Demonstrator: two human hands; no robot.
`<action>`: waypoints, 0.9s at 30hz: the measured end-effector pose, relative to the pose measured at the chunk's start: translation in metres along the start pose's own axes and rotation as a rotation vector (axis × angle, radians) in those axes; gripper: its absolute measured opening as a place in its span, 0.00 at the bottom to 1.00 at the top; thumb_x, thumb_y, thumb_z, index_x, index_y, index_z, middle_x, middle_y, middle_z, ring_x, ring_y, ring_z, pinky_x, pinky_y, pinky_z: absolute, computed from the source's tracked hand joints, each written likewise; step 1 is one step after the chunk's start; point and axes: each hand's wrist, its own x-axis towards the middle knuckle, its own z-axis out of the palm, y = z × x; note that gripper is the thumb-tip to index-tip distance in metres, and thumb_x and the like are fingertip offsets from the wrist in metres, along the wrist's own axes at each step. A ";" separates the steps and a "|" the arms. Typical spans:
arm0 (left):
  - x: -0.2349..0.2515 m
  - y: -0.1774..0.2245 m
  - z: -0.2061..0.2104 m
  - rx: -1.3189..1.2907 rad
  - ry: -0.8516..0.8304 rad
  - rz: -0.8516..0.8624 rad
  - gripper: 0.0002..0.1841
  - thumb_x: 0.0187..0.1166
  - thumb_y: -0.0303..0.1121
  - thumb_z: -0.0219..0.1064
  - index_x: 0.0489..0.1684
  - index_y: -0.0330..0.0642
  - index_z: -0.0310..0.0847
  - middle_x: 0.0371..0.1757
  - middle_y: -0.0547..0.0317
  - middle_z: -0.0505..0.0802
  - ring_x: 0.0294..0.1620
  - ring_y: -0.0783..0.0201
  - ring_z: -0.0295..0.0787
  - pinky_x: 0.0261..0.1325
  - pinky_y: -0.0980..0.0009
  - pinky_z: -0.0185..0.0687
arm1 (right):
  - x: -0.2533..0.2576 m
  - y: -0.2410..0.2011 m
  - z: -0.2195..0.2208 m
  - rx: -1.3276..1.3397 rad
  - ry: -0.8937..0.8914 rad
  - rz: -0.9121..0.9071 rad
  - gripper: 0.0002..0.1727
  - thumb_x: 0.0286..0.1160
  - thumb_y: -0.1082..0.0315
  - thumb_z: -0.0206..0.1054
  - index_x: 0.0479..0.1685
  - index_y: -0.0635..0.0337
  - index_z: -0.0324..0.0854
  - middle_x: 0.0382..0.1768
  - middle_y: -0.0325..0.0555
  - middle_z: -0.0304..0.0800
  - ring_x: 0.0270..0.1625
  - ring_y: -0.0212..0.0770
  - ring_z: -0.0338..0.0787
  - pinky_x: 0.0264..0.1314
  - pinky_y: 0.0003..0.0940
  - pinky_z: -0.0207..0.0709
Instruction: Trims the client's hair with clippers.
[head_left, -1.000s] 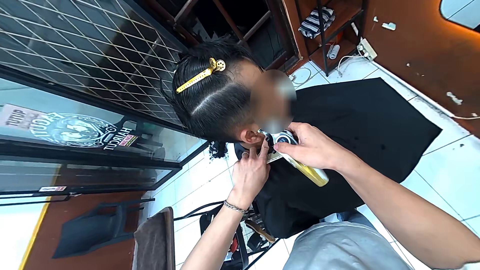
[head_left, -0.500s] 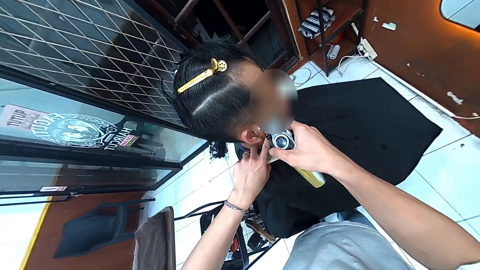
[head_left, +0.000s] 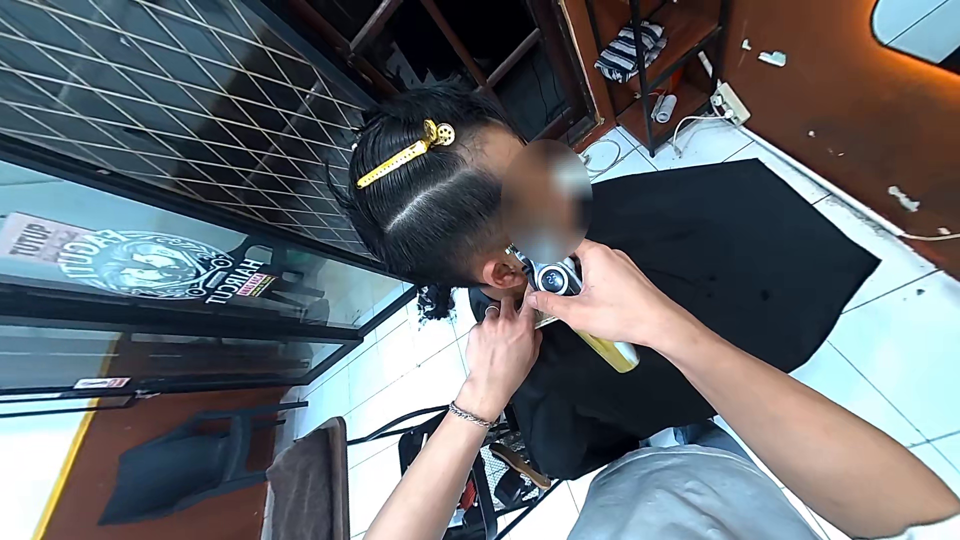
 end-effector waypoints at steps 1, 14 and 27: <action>0.000 0.000 0.000 0.004 0.004 0.004 0.15 0.74 0.38 0.69 0.52 0.39 0.90 0.46 0.37 0.93 0.42 0.35 0.93 0.29 0.45 0.83 | -0.001 -0.001 0.001 0.007 0.025 -0.029 0.30 0.68 0.44 0.78 0.58 0.57 0.78 0.36 0.40 0.87 0.38 0.35 0.89 0.40 0.38 0.83; 0.000 -0.002 -0.002 0.005 0.008 0.012 0.15 0.74 0.38 0.69 0.51 0.38 0.90 0.45 0.36 0.93 0.41 0.35 0.93 0.29 0.45 0.83 | 0.000 0.004 0.006 -0.041 0.046 -0.065 0.29 0.68 0.46 0.78 0.56 0.58 0.78 0.33 0.41 0.86 0.35 0.36 0.89 0.35 0.38 0.82; -0.001 -0.003 0.003 0.003 0.071 0.048 0.13 0.73 0.38 0.68 0.41 0.37 0.90 0.41 0.38 0.93 0.39 0.36 0.93 0.27 0.46 0.83 | -0.003 0.000 0.007 0.006 0.080 -0.132 0.29 0.68 0.47 0.79 0.58 0.59 0.79 0.34 0.41 0.88 0.36 0.35 0.90 0.36 0.36 0.84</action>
